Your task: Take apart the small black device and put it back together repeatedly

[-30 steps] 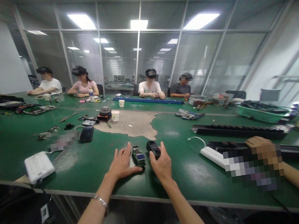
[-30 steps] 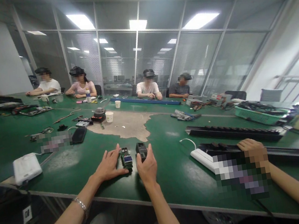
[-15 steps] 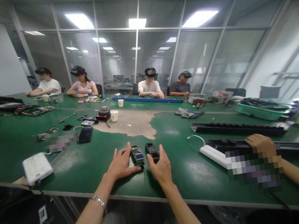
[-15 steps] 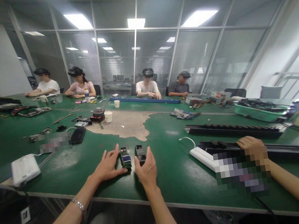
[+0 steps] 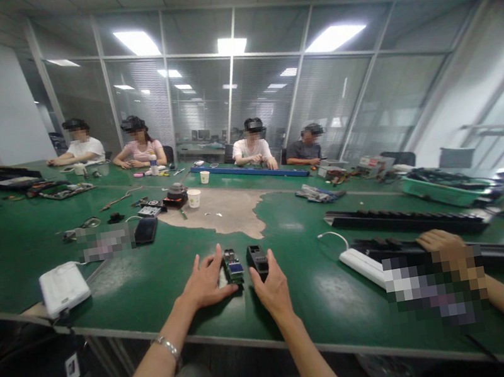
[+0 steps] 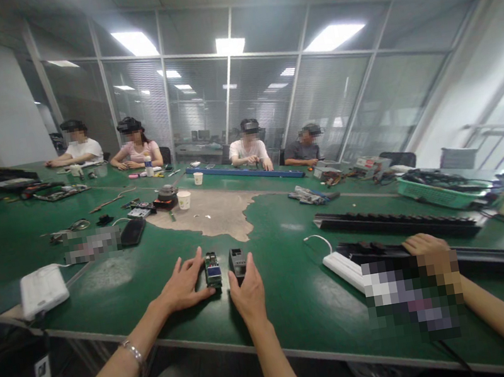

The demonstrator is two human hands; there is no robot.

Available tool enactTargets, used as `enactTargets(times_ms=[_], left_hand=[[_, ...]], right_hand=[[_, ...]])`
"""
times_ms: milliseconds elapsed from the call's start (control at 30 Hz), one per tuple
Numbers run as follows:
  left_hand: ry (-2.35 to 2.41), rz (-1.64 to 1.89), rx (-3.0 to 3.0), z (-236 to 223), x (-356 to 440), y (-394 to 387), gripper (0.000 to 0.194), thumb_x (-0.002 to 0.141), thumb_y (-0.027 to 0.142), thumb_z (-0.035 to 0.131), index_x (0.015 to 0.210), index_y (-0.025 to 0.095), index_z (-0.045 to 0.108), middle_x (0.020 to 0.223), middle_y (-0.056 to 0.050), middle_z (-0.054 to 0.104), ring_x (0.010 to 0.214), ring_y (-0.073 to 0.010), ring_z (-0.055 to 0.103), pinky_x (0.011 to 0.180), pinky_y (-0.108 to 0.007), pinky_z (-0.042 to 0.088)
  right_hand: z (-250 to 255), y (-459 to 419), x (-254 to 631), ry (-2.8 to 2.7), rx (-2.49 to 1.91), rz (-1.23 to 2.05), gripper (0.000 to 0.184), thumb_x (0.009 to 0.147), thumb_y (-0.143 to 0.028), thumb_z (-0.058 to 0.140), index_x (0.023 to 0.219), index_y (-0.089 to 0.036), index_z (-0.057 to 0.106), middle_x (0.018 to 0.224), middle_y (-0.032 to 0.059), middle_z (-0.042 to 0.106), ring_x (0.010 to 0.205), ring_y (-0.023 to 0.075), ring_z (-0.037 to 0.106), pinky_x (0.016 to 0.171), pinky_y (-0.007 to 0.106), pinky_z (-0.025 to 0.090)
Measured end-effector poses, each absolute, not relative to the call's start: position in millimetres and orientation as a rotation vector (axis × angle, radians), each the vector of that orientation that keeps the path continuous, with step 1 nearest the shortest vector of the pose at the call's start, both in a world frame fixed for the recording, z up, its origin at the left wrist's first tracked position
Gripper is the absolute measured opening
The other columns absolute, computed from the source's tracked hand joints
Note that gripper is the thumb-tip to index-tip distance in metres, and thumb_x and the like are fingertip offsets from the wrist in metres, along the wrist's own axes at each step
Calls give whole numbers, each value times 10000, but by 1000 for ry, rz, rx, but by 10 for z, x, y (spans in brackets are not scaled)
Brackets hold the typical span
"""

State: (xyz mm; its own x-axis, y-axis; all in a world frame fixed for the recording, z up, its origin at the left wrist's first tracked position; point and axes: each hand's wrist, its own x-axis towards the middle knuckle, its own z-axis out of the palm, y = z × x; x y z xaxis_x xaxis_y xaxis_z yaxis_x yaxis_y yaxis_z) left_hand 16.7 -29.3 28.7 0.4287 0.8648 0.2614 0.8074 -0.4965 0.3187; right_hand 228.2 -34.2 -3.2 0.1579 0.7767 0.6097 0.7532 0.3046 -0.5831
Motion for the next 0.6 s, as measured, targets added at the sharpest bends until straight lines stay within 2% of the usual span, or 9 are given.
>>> enactTargets(times_ms=[167, 433, 600], left_hand=[[1508, 611, 2519, 283, 163, -290, 1133, 776, 666, 541, 1474, 166, -198, 1482, -147, 363, 1364, -301, 307, 1140, -524, 56], [1523, 623, 2511, 270, 160, -273, 1151, 744, 702, 555, 1487, 171, -146, 1485, -162, 348, 1349, -322, 333, 1134, -527, 84], [1540, 670, 2512, 229, 155, -273, 1174, 736, 687, 569, 1483, 147, -159, 1469, -175, 368, 1357, -325, 327, 1131, -536, 94]], right_hand=[[16, -408, 2285, -1537, -1459, 81, 718, 878, -447, 493, 1429, -16, 332, 1383, 233, 462, 1277, 306, 460, 1031, 449, 385], [427, -376, 2129, -1385, -1451, 246, 741, 850, -491, 528, 1436, -78, 340, 1212, 169, 618, 1118, 290, 591, 951, 407, 447], [636, -341, 1859, -1480, -1396, 268, 703, 845, -459, 536, 1406, -66, 378, 1243, 186, 598, 1150, 285, 576, 960, 393, 445]])
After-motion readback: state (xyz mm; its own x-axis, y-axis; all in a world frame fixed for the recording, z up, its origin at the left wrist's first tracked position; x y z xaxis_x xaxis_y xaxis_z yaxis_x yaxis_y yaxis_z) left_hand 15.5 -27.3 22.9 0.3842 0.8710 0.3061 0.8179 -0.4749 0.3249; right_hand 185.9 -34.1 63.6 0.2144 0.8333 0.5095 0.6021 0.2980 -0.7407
